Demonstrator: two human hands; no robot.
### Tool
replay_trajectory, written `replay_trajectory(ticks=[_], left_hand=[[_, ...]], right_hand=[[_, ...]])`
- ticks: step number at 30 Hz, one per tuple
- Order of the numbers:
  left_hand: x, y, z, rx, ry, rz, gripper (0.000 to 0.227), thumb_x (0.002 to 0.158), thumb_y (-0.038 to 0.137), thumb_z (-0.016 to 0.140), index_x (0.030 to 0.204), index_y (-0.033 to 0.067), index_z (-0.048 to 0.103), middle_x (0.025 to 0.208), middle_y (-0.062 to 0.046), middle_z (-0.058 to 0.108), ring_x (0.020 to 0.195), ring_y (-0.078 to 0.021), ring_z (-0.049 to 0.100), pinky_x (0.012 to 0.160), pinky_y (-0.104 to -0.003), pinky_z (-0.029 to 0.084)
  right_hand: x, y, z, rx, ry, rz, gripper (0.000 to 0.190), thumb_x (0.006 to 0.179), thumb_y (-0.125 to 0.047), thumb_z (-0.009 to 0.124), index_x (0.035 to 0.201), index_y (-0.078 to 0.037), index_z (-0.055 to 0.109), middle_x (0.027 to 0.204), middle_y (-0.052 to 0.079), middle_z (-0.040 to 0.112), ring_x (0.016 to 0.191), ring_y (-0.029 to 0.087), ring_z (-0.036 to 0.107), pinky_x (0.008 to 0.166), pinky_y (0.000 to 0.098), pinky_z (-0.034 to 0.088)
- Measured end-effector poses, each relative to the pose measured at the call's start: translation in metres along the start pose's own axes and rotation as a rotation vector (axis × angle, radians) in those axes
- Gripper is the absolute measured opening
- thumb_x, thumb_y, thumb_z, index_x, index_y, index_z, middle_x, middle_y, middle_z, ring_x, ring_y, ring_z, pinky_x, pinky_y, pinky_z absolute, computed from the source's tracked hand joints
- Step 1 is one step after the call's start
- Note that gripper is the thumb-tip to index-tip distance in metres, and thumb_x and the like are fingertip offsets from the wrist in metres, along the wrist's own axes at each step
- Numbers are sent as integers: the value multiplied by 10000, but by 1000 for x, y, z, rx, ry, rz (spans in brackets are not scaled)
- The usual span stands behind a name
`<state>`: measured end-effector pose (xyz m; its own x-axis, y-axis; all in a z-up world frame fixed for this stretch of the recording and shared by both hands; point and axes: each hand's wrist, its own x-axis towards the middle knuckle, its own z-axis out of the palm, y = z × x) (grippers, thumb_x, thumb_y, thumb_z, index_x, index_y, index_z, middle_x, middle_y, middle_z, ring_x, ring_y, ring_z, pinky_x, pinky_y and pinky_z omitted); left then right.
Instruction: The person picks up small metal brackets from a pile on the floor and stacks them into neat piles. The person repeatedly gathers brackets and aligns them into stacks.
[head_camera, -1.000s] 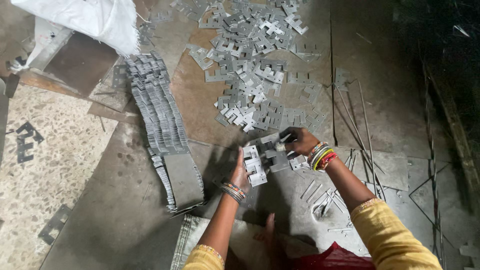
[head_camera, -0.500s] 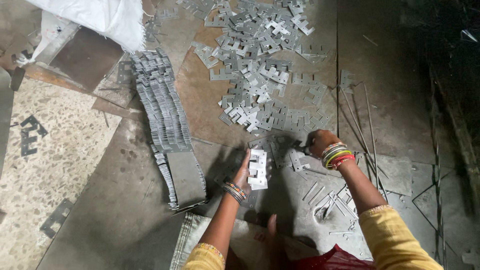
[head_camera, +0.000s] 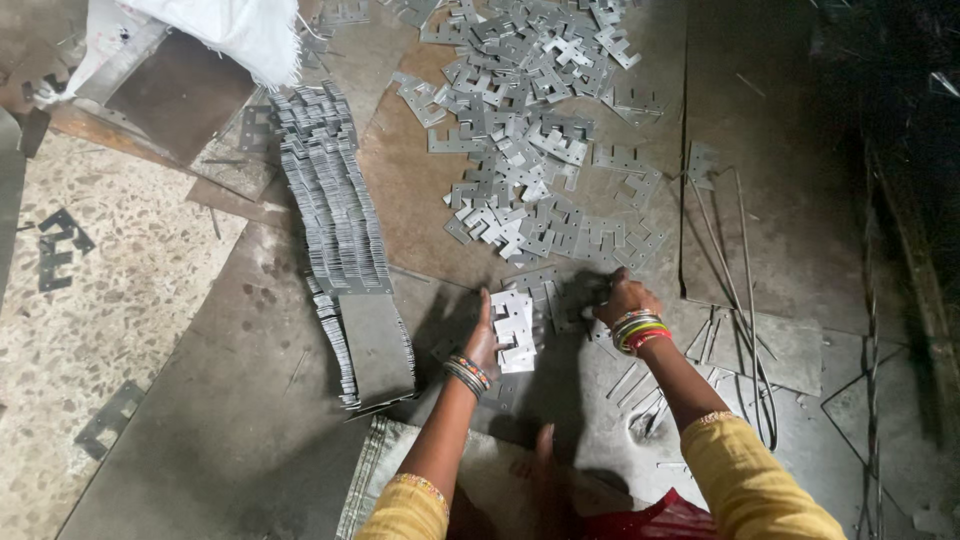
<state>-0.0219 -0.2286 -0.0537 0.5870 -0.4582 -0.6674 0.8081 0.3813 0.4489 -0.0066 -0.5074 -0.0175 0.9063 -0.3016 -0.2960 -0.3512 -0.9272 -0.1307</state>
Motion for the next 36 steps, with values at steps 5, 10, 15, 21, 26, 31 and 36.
replay_trajectory(ticks=[5,10,15,21,26,31,36], left_hand=[[19,0,-16,-44,-61,59,879,819,903,473,1286,183,664,991,-26,694,834,-188,665,754,-405,575],[10,10,-21,-131,-150,8,878,790,916,435,1163,161,683,933,-23,717,775,-177,677,710,-384,593],[10,8,-22,-128,-47,44,691,859,801,535,1169,200,677,1016,8,746,848,-146,698,722,-373,588],[25,4,-44,-180,-60,55,364,901,418,760,1111,129,690,963,-42,745,796,-198,724,699,-382,617],[7,11,-30,-72,19,284,281,871,228,785,1116,158,665,906,-12,715,747,-161,701,632,-372,606],[6,16,-23,-36,20,323,357,832,132,774,1158,145,631,914,-42,745,740,-185,712,608,-361,597],[22,7,-29,-94,108,325,372,877,219,779,1209,152,624,936,-41,666,715,-175,659,606,-384,604]], right_hand=[[12,-14,-39,91,-126,-153,411,697,-272,830,1087,-163,763,1075,151,751,1053,364,708,924,460,578],[-2,-65,-75,72,-51,-769,371,667,-160,789,1037,-176,777,1081,121,740,1078,349,660,927,449,558],[10,-112,-47,-89,-35,-545,442,845,-171,688,1283,-228,692,1294,102,682,1301,322,558,1111,487,463],[30,-100,-3,-126,-4,-550,649,749,-215,758,1366,-197,555,1426,123,573,1335,374,457,1082,546,398],[32,-96,-12,-174,-162,-446,536,834,-275,740,1343,-183,602,1223,142,723,1253,359,623,1049,472,542],[8,-91,-26,-14,-18,-294,454,823,-292,746,1267,-230,678,1218,152,687,1120,387,662,937,518,559],[-7,-104,-19,66,153,-516,558,741,-361,825,1208,-107,656,1193,147,698,1185,405,594,988,509,506]])
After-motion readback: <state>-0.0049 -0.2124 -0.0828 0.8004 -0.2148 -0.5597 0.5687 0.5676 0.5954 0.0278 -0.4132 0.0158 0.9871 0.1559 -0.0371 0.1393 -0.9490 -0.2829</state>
